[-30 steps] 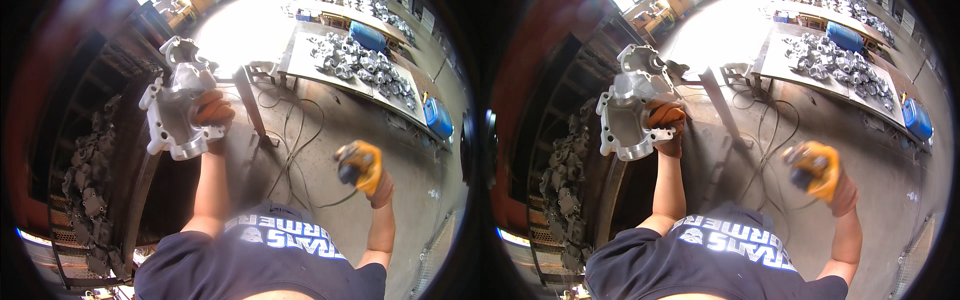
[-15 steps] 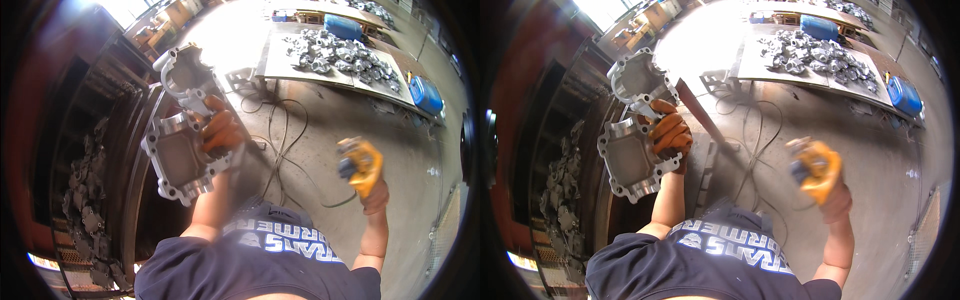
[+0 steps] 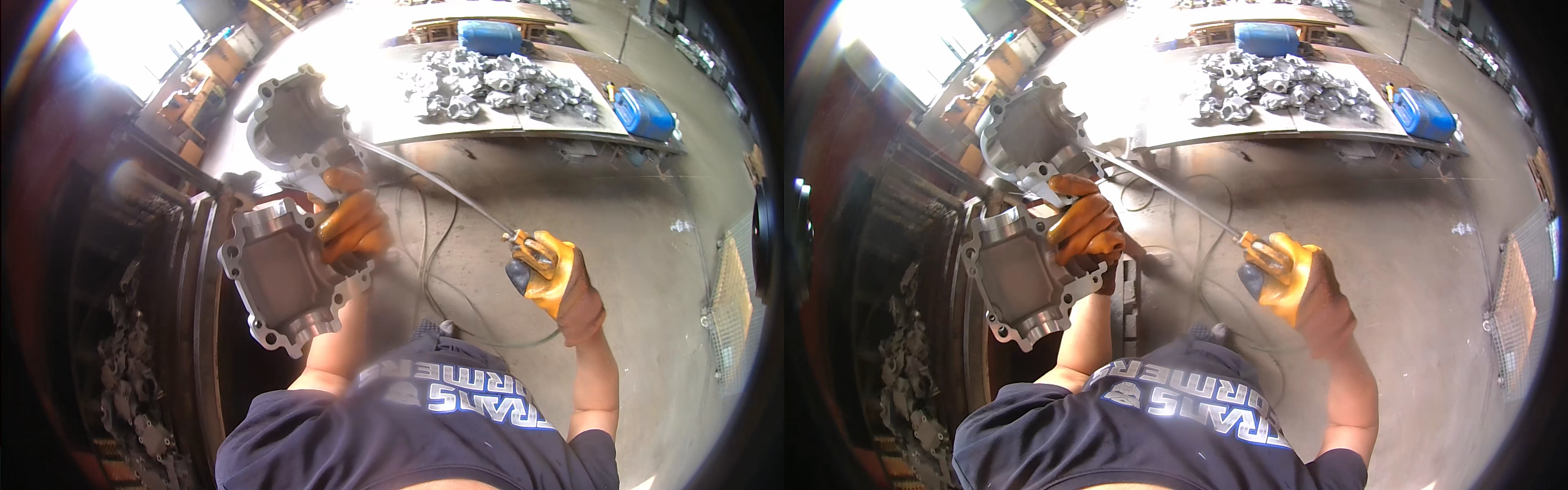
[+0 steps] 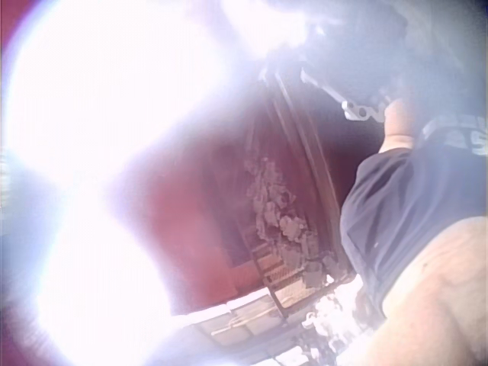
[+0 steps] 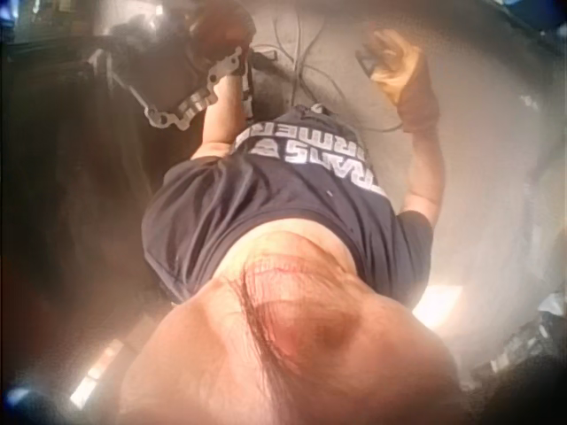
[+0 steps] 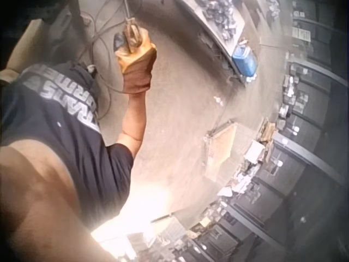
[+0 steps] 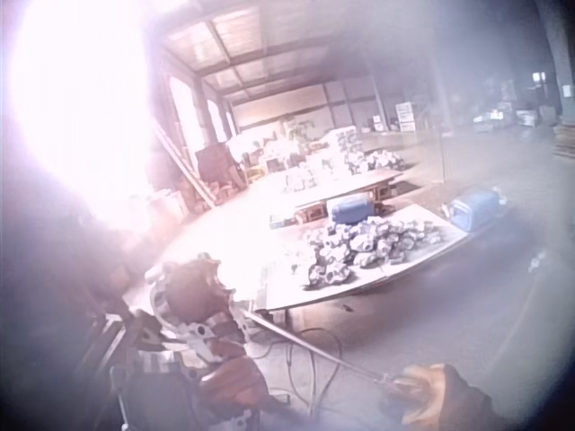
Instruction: The person cleans metal castings by picking them up from a furnace rack, using an air nozzle to blow off debris while holding the casting, and then placing the cleaned casting onto a nearby table with other similar parts.
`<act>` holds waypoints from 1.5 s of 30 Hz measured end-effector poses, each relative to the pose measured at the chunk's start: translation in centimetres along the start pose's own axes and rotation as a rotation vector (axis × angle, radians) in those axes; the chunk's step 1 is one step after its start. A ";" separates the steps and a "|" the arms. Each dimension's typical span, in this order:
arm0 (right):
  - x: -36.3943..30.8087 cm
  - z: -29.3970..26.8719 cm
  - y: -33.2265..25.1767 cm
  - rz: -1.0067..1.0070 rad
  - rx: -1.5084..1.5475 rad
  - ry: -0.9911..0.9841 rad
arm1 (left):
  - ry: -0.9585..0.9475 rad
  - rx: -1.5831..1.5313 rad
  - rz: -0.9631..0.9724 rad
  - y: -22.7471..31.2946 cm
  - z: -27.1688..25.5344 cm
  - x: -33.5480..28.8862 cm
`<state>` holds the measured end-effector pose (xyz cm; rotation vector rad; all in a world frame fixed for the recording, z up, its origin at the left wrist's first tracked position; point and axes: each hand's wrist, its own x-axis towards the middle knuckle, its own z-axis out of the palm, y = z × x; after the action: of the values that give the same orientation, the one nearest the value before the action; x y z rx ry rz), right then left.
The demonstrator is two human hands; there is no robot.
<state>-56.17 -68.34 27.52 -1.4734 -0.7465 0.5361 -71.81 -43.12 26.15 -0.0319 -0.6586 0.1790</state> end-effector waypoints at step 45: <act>1.2 -19.3 1.8 -0.319 -0.868 -0.105 | 0.116 -0.188 -0.051 -4.9 -16.1 16.9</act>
<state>-41.08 -80.58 26.97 -2.0618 -1.3733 0.0181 -48.09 -44.53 24.08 -0.2041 -0.5580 0.0650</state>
